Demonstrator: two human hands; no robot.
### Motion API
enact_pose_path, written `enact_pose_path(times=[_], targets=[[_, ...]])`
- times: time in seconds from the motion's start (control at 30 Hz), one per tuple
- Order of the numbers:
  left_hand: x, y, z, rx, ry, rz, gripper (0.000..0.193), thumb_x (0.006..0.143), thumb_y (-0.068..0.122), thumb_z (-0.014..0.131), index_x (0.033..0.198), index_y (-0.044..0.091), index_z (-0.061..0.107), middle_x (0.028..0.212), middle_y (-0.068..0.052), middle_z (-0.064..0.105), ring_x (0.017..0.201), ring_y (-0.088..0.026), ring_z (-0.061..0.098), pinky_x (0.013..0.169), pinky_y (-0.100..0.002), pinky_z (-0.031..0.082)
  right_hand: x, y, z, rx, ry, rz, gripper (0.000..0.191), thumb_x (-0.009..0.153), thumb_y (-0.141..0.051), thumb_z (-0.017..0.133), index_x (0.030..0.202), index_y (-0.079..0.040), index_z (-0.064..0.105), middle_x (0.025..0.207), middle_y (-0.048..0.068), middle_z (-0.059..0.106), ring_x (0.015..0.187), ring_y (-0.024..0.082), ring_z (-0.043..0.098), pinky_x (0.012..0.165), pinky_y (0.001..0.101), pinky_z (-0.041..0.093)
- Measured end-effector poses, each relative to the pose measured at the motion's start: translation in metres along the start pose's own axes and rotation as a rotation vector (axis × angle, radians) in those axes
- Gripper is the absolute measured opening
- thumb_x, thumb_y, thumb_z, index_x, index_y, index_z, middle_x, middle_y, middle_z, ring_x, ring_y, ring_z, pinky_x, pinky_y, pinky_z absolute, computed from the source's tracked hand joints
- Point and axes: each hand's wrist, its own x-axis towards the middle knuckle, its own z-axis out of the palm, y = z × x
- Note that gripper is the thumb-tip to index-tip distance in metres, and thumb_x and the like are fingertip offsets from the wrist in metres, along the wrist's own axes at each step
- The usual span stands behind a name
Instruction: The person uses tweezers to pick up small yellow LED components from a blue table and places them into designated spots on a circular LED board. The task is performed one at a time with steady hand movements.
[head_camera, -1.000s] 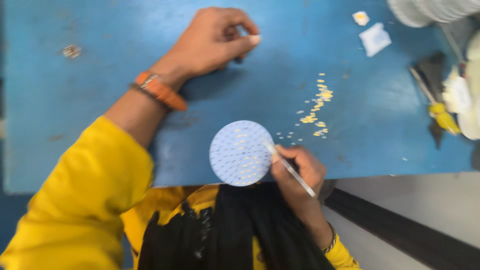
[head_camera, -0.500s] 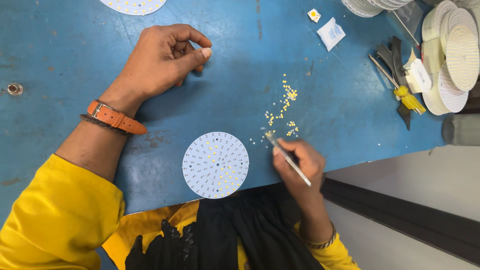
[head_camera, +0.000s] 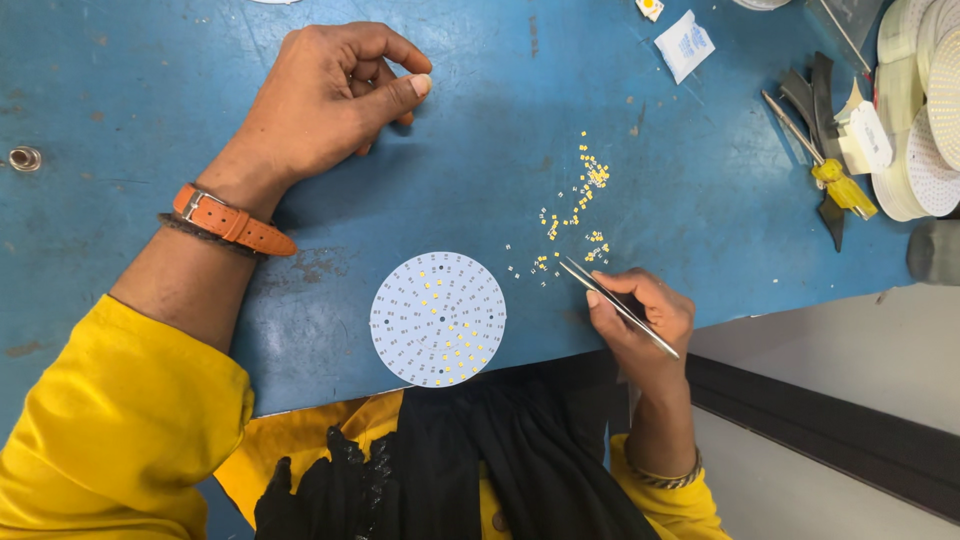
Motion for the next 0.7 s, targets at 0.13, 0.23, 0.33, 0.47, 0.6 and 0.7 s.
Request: enact_pose_path(times=[0.13,0.23,0.33,0.47,0.6,0.7], targets=[[-0.0002,0.0009,-0.0003,-0.014,-0.005,-0.01,0.021,0.1,0.02,0.072,0.113,0.003,0.072,0.075,-0.004,0.072,0.049,-0.005,0.055,0.044,-0.022,0.041,0.0019,0.0003,0.0002,-0.015,-0.018,0.008,0.021,0.086,-0.002,0.081,0.105,0.001,0.073,0.088,0.004,0.071,0.073,0.006,0.063,0.065,0.0203,0.047],[-0.0006,0.0012,-0.0007,0.012,-0.001,0.008,0.021,0.101,0.02,0.072,0.113,0.003,0.072,0.074,-0.005,0.072,0.049,-0.005,0.056,0.045,-0.022,0.041,0.0032,-0.0001,0.0013,0.013,-0.038,0.019,0.022,0.087,-0.002,0.081,0.107,0.001,0.073,0.089,0.005,0.071,0.074,0.007,0.063,0.065,0.0208,0.047],[-0.0007,0.0012,-0.0007,-0.001,-0.006,-0.003,0.021,0.101,0.02,0.072,0.113,0.003,0.072,0.074,-0.004,0.072,0.049,-0.005,0.055,0.045,-0.022,0.041,0.0037,-0.001,0.0007,0.001,-0.054,0.013,0.022,0.087,-0.002,0.081,0.107,0.001,0.073,0.087,0.005,0.07,0.073,0.007,0.063,0.065,0.021,0.046],[-0.001,0.0009,-0.0008,-0.005,-0.013,0.01,0.021,0.102,0.019,0.071,0.113,0.002,0.072,0.075,-0.004,0.072,0.049,-0.005,0.055,0.045,-0.022,0.04,0.0038,-0.0017,-0.0005,0.003,-0.067,0.002,0.021,0.087,-0.003,0.081,0.107,0.001,0.073,0.088,0.005,0.071,0.073,0.007,0.063,0.064,0.0209,0.046],[-0.0009,0.0006,-0.0011,0.008,-0.015,0.036,0.02,0.103,0.019,0.071,0.114,0.002,0.071,0.075,-0.003,0.071,0.049,-0.005,0.056,0.045,-0.022,0.041,0.0041,-0.0017,-0.0015,-0.002,-0.071,-0.006,0.021,0.088,-0.003,0.08,0.108,0.002,0.073,0.091,0.007,0.072,0.076,0.008,0.066,0.066,0.021,0.049],[0.0012,-0.0003,0.0012,-0.068,-0.029,0.03,0.02,0.103,0.019,0.071,0.114,0.003,0.07,0.076,0.0,0.07,0.054,-0.004,0.059,0.046,-0.021,0.043,0.0036,-0.003,-0.0022,-0.022,-0.06,0.008,0.018,0.089,0.0,0.079,0.105,0.002,0.074,0.085,0.007,0.071,0.071,0.009,0.062,0.064,0.0227,0.046]])
